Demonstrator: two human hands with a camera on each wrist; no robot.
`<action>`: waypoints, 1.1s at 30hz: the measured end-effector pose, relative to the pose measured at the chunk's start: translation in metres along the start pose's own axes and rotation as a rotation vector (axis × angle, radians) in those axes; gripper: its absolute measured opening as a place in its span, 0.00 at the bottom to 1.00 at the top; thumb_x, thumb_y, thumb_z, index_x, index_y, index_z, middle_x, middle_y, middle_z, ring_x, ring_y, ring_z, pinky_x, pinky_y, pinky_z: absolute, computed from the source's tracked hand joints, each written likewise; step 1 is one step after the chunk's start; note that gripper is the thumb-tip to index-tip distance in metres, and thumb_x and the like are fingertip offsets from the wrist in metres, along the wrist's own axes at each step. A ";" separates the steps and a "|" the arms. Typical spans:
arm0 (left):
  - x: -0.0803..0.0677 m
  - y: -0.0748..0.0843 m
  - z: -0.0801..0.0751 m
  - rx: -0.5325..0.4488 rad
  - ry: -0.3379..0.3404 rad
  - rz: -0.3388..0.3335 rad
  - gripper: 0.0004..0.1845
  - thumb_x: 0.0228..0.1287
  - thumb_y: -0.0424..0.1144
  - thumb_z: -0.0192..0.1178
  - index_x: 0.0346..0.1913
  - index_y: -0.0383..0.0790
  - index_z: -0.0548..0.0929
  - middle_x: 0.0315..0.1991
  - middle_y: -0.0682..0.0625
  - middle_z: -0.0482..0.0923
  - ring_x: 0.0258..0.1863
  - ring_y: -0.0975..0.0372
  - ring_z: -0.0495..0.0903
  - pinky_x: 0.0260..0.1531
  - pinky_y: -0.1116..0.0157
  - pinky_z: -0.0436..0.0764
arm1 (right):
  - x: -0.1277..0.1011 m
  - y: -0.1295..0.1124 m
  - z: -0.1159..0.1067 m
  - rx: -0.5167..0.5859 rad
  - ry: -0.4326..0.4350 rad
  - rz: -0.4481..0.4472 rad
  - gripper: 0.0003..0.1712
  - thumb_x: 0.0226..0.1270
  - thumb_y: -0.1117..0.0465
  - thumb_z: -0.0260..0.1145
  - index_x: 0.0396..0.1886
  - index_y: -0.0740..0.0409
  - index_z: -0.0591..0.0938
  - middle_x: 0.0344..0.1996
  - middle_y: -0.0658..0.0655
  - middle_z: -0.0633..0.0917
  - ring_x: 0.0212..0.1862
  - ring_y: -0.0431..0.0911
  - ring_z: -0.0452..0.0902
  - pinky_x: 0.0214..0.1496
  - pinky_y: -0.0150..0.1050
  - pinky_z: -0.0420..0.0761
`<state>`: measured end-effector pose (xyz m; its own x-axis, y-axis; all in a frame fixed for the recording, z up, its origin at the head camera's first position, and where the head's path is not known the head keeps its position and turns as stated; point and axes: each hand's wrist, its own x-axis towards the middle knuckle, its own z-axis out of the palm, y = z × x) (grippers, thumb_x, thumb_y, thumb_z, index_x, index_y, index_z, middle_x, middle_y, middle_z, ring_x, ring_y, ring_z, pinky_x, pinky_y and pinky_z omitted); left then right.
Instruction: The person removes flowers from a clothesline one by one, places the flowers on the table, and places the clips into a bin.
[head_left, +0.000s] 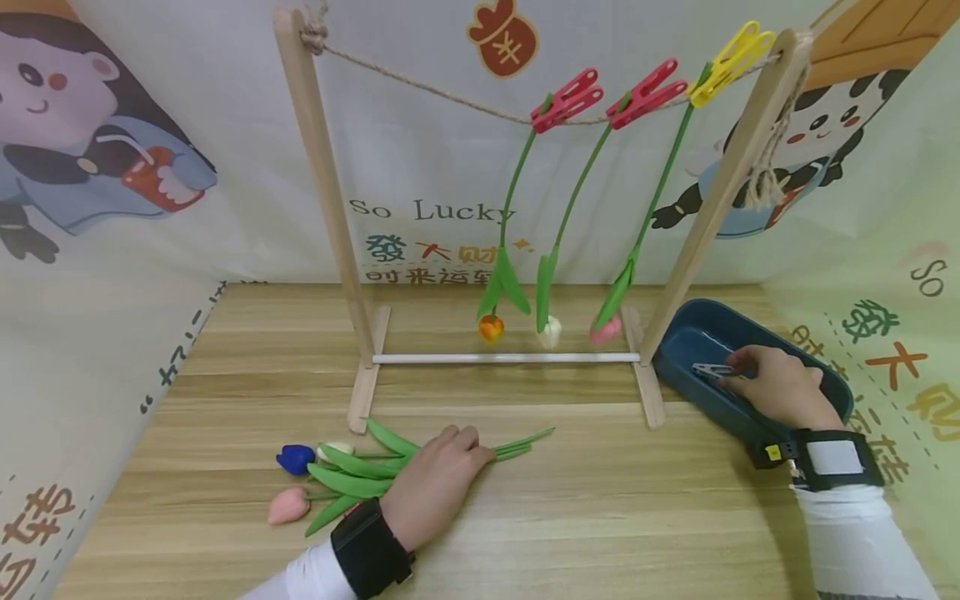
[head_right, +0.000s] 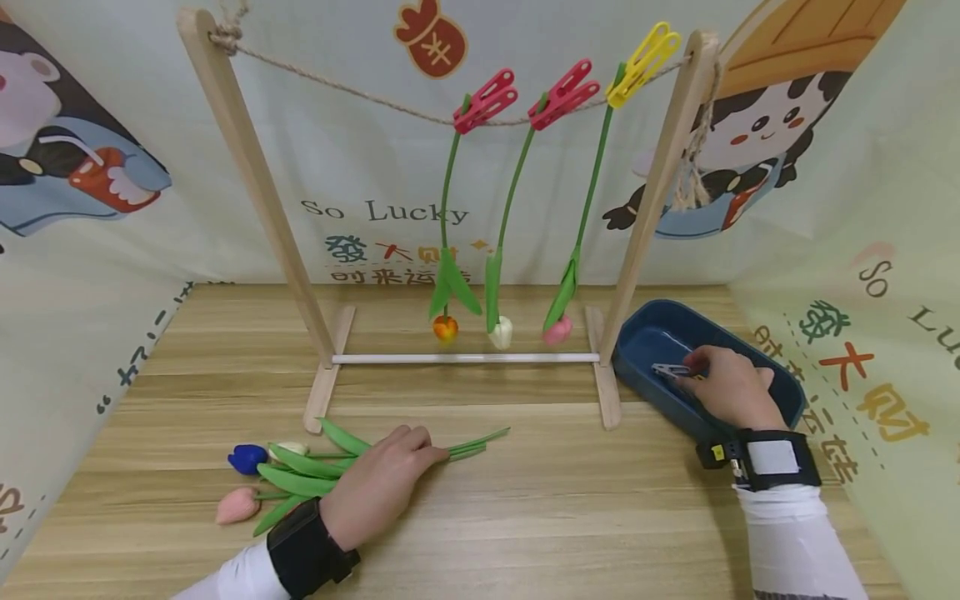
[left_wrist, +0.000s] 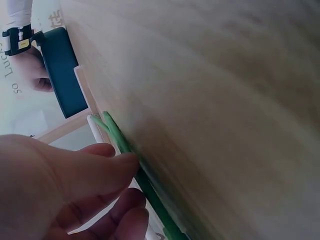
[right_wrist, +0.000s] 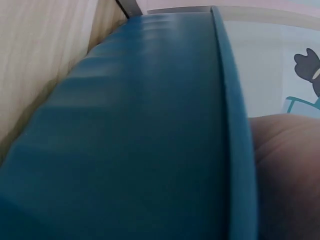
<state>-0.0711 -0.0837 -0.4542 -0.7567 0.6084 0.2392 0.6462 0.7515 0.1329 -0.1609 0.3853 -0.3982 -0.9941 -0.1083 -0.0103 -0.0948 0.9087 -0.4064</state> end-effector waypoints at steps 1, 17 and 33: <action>0.000 0.000 0.000 0.000 0.004 0.001 0.15 0.62 0.24 0.73 0.49 0.43 0.91 0.37 0.52 0.78 0.37 0.60 0.77 0.38 0.65 0.83 | 0.000 0.000 0.000 -0.001 -0.003 0.002 0.23 0.74 0.55 0.71 0.56 0.70 0.83 0.52 0.73 0.87 0.53 0.73 0.79 0.45 0.66 0.58; 0.017 -0.007 -0.061 0.022 0.044 0.100 0.16 0.64 0.25 0.73 0.53 0.40 0.90 0.41 0.49 0.82 0.41 0.57 0.80 0.43 0.61 0.85 | -0.009 -0.028 -0.024 -0.021 0.073 -0.038 0.28 0.73 0.55 0.73 0.62 0.71 0.80 0.56 0.77 0.83 0.58 0.76 0.75 0.53 0.77 0.54; 0.049 -0.020 -0.139 0.036 0.243 0.200 0.16 0.59 0.30 0.79 0.47 0.38 0.84 0.38 0.49 0.78 0.37 0.56 0.79 0.37 0.61 0.83 | -0.032 -0.135 -0.093 -0.169 0.351 -0.269 0.25 0.64 0.59 0.81 0.57 0.65 0.86 0.53 0.70 0.87 0.54 0.67 0.72 0.44 0.62 0.54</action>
<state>-0.1074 -0.1039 -0.3117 -0.5659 0.6697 0.4810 0.7730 0.6339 0.0268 -0.1215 0.3034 -0.2580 -0.8882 -0.2324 0.3964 -0.3298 0.9231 -0.1979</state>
